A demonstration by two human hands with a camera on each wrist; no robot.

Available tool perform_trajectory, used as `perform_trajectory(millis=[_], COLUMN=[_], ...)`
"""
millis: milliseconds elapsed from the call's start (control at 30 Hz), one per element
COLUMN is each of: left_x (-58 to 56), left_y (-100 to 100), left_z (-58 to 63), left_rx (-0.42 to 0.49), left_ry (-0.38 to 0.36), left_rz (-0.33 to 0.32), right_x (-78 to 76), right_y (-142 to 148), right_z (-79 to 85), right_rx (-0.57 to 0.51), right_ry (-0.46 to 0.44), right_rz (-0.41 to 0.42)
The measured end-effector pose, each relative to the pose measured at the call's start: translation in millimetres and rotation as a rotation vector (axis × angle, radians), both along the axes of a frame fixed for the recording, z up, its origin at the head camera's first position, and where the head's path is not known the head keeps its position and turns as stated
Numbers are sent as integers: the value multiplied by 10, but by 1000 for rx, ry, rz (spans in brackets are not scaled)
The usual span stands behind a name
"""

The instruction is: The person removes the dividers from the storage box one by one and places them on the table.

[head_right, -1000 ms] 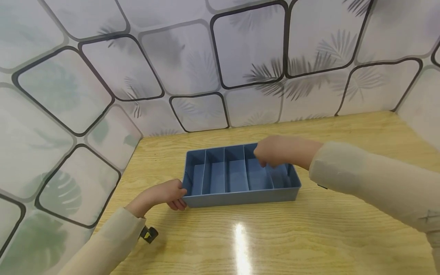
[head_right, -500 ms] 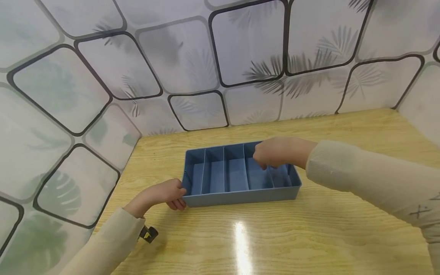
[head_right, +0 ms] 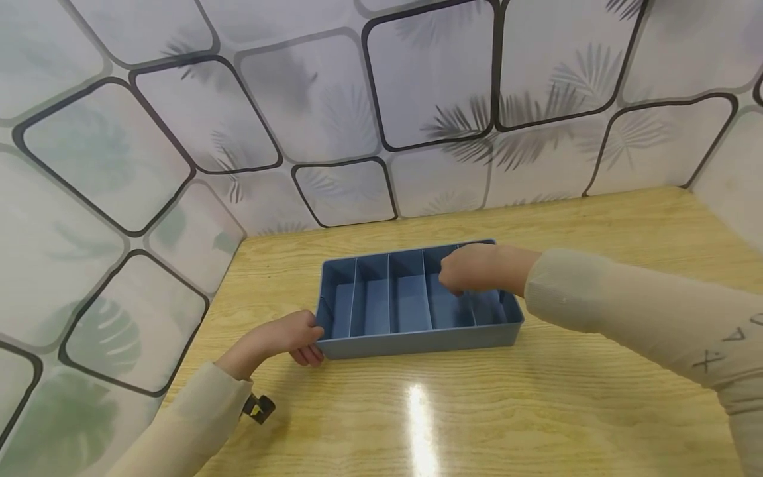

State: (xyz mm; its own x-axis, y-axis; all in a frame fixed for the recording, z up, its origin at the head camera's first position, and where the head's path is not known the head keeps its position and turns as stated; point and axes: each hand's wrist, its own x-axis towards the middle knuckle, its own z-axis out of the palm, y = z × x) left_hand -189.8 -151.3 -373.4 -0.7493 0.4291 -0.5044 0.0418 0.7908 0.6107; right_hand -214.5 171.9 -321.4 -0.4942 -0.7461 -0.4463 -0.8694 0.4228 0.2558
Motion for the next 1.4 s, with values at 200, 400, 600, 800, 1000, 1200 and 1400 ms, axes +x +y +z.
perform_trajectory(millis=[200,400,600,800,1000,1200,1400], left_x=[-5,2,10,5,14,17,32], left_y=[4,18,31,20,18,18,18], left_z=[-21,-38,-40,-55,-45,-36,-34], left_rx=[-12,-33,-52,-32,-28,-29,-19], left_ry=[28,50,47,53,55,50,46], left_rz=[15,28,39,39,41,41,55], right_x=[11,21,47,50,44,35,47], right_y=[-12,12,67,108,111,139,147], right_z=[-64,-103,-76,-34,6,22,84], right_rx=[33,36,35,24,24,-51,-35], right_ry=[83,155,202,245,246,248,230], right_rz=[43,116,201,242,254,281,257])
